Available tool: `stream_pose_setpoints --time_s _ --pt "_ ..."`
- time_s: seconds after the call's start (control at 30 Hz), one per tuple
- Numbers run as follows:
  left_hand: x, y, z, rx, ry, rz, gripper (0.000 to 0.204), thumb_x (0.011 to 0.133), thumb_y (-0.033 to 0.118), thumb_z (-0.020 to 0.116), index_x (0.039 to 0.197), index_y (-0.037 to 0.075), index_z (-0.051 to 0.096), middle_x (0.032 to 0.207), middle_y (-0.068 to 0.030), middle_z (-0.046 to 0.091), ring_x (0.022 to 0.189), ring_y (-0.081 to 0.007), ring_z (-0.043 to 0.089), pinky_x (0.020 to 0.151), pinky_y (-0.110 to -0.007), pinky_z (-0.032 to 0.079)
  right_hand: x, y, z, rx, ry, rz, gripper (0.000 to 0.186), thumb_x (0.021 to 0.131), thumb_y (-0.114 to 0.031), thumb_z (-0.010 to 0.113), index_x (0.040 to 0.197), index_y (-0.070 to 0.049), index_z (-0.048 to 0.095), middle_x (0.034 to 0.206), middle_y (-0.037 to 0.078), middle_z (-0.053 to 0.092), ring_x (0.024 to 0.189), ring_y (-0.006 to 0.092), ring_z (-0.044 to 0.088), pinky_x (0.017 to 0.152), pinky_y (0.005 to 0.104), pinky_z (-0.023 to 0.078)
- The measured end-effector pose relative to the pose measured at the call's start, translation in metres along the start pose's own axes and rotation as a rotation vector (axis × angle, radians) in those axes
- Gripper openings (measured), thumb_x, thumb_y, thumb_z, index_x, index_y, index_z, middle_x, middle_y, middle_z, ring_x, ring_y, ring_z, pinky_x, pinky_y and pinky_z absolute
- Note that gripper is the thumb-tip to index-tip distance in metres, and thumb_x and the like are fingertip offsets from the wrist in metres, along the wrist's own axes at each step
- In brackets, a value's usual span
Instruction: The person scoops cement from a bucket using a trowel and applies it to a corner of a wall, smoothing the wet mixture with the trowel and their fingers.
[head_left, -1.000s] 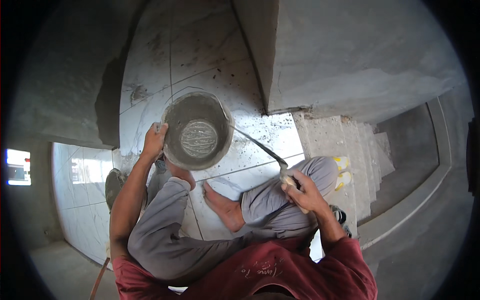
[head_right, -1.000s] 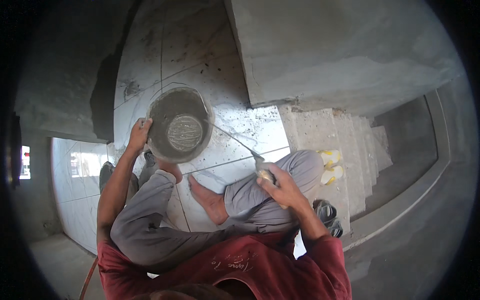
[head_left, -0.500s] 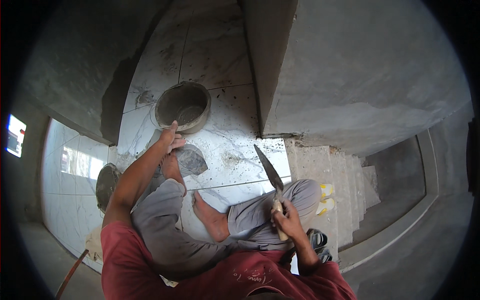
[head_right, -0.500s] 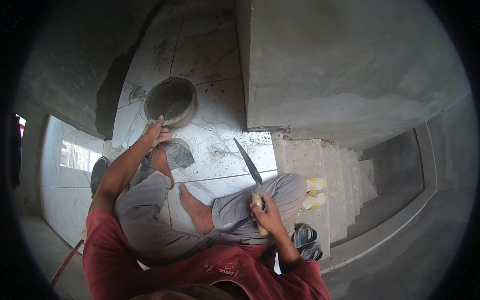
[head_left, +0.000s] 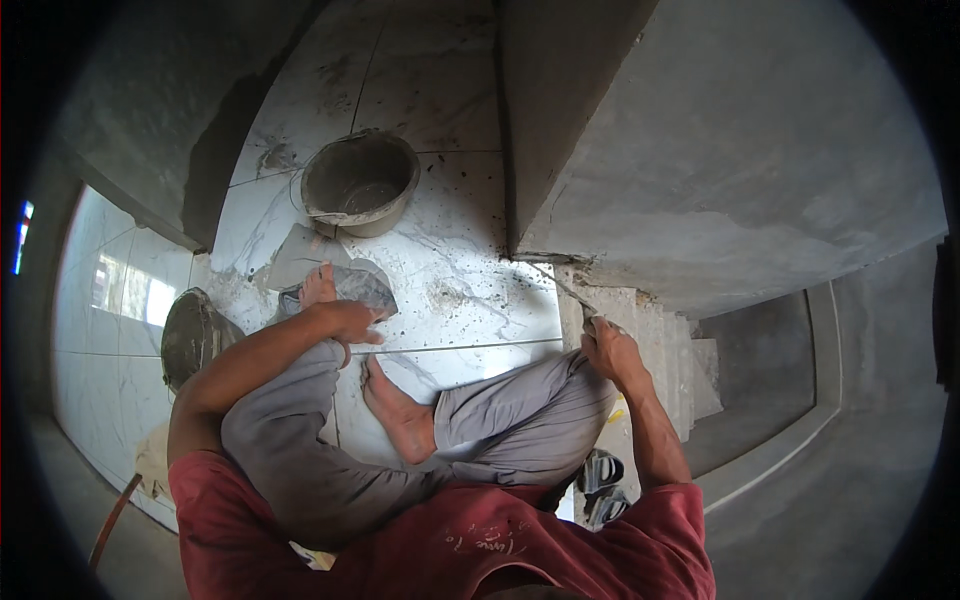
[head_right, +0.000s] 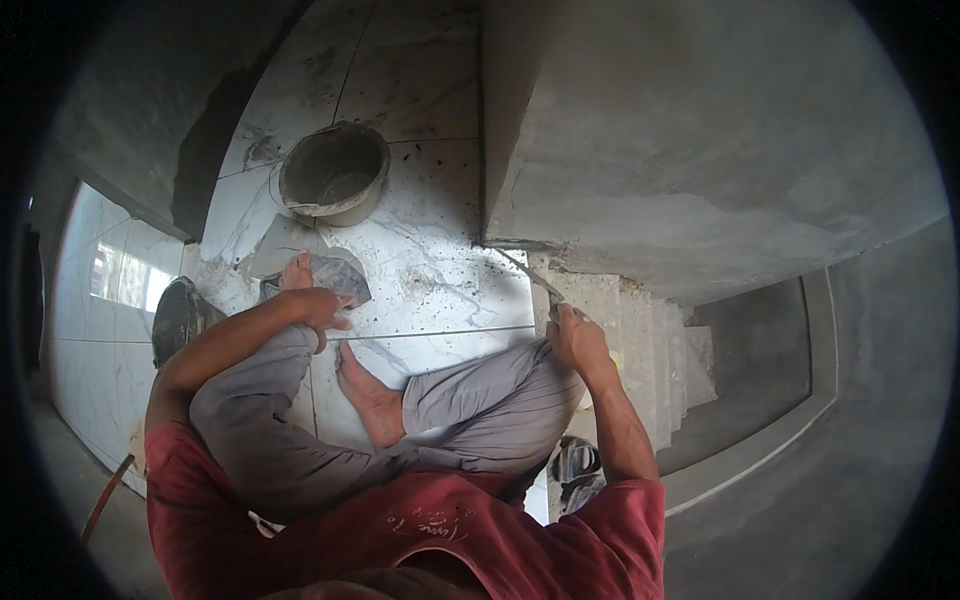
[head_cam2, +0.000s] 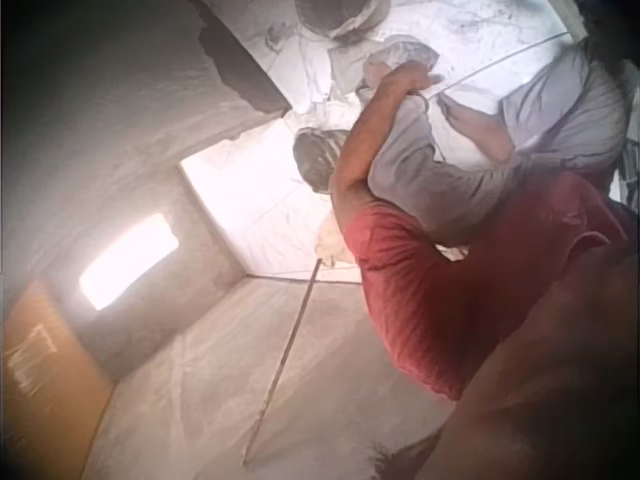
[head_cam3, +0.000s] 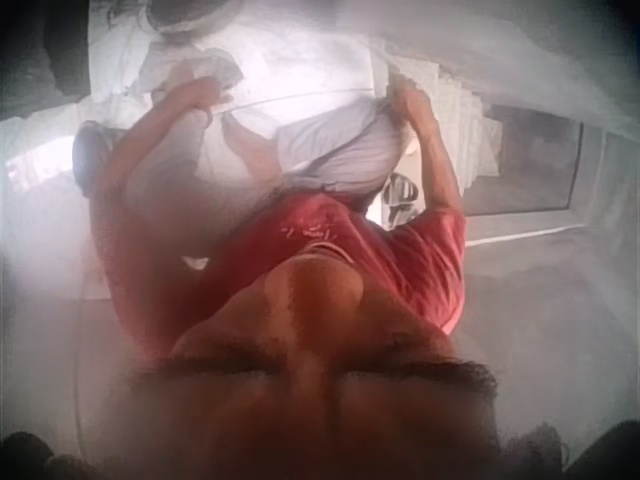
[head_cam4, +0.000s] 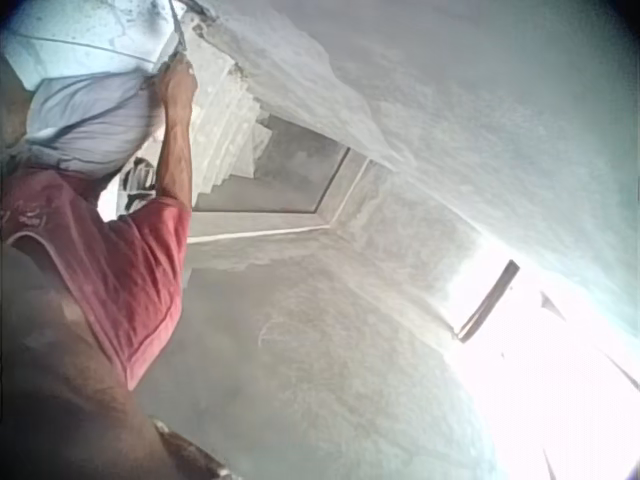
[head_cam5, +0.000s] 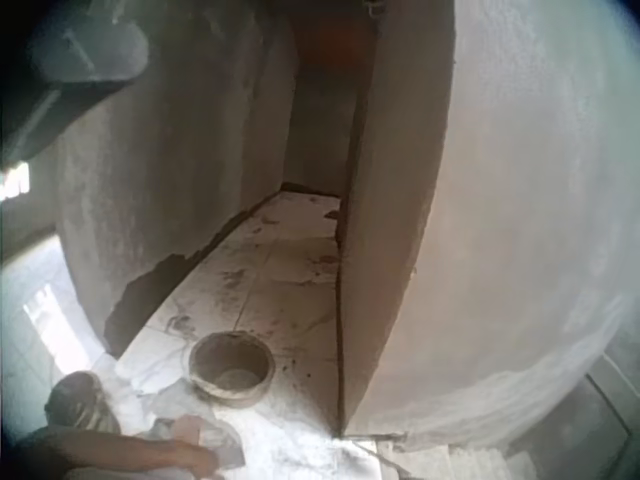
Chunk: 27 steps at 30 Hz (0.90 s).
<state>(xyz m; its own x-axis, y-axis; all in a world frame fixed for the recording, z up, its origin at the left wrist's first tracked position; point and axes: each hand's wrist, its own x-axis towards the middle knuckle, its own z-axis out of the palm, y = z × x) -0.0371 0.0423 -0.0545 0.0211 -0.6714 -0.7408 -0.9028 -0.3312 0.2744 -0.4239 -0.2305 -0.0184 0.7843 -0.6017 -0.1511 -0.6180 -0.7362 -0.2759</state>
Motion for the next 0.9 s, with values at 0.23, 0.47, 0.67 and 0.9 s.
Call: stream_pose_setpoints --time_s 0.23,0.47,0.67,0.9 --pt "0.001 -0.016 0.012 0.191 -0.373 -0.182 0.078 0.087 0.060 0.047 0.143 0.009 0.031 0.138 -0.0166 0.045 0.126 -0.0315 0.044 0.102 -0.041 0.035 0.029 0.013 0.019 -0.110 -0.002 -0.090 0.025 0.086 -0.026 0.054 0.094 -0.002 0.056 0.084 0.022 0.065 0.079 0.0390 0.063 0.069 0.0475 0.050" --pt "-0.004 -0.015 0.009 0.221 -0.324 -0.164 0.074 0.089 0.059 0.044 0.142 0.009 0.033 0.138 -0.0149 0.045 0.127 -0.0307 0.044 0.102 -0.042 0.034 0.053 0.021 0.011 -0.099 0.019 -0.101 0.025 0.086 -0.026 0.053 0.092 -0.003 0.057 0.084 0.023 0.065 0.077 0.0404 0.063 0.068 0.0486 0.049" --pt "-0.012 -0.008 -0.001 0.193 -0.360 -0.189 0.073 0.090 0.056 0.044 0.142 0.007 0.032 0.138 -0.0165 0.045 0.125 -0.0318 0.045 0.100 -0.040 0.037 0.056 0.039 -0.023 0.023 -0.030 -0.003 0.028 0.083 -0.027 0.057 0.090 0.000 0.062 0.081 0.028 0.060 0.078 0.0447 0.060 0.068 0.0485 0.046" --pt "0.000 -0.025 0.011 0.146 -0.351 -0.167 0.075 0.090 0.055 0.044 0.143 0.004 0.029 0.137 -0.0187 0.045 0.123 -0.0335 0.046 0.099 -0.039 0.039 0.054 0.053 -0.048 -0.008 -0.070 0.001 0.029 0.082 -0.027 0.054 0.094 -0.002 0.063 0.084 0.027 0.062 0.082 0.0441 0.061 0.072 0.0491 0.048"
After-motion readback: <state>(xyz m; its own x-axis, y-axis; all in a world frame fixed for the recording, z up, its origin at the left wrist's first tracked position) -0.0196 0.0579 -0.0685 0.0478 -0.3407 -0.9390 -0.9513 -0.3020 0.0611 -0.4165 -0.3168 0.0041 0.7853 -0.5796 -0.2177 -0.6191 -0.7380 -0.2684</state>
